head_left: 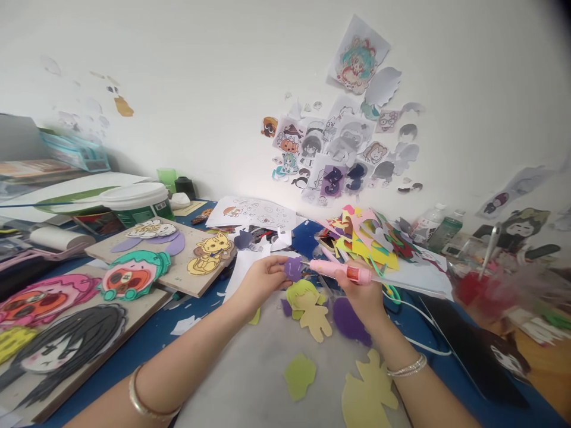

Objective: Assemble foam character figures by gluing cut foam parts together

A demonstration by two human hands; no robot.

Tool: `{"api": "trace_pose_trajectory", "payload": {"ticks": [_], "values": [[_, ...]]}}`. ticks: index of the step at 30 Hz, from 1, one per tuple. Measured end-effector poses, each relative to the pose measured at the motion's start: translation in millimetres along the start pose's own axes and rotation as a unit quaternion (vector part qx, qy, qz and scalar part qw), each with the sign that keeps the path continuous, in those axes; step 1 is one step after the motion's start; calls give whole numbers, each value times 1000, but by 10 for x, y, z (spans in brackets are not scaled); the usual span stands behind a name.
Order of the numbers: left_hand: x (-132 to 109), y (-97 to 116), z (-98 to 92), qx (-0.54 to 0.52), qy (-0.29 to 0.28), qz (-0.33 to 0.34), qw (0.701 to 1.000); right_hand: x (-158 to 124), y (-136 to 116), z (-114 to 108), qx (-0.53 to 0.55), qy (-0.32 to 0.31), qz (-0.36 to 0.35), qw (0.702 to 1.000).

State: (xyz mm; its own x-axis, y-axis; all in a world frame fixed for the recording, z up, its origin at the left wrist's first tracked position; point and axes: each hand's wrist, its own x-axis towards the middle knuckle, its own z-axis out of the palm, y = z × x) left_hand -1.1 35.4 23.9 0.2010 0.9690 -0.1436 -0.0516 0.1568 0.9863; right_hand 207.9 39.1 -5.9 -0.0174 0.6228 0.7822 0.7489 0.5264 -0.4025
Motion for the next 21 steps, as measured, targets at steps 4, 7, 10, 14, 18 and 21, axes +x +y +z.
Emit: {"api": "trace_pose_trajectory", "payload": {"ticks": [4,7,10,14,18,21], "values": [[8,-17,-10,7,-8,4,1000,-3,17,7,-15,18,6,1000],[16,-24,-11,10,-13,9,1000,3,9,5,-31,23,0,999],[16,-25,-11,9,-10,13,1000,6,-4,2,-36,17,-8,999],[14,-29,-14,7,-12,18,1000,4,-15,9,-30,14,-22,999],[20,-38,-18,8,-22,16,1000,5,-27,14,-29,15,-27,999],[24,-46,-17,13,-21,14,1000,14,-48,2,-31,21,-30,999]]}}
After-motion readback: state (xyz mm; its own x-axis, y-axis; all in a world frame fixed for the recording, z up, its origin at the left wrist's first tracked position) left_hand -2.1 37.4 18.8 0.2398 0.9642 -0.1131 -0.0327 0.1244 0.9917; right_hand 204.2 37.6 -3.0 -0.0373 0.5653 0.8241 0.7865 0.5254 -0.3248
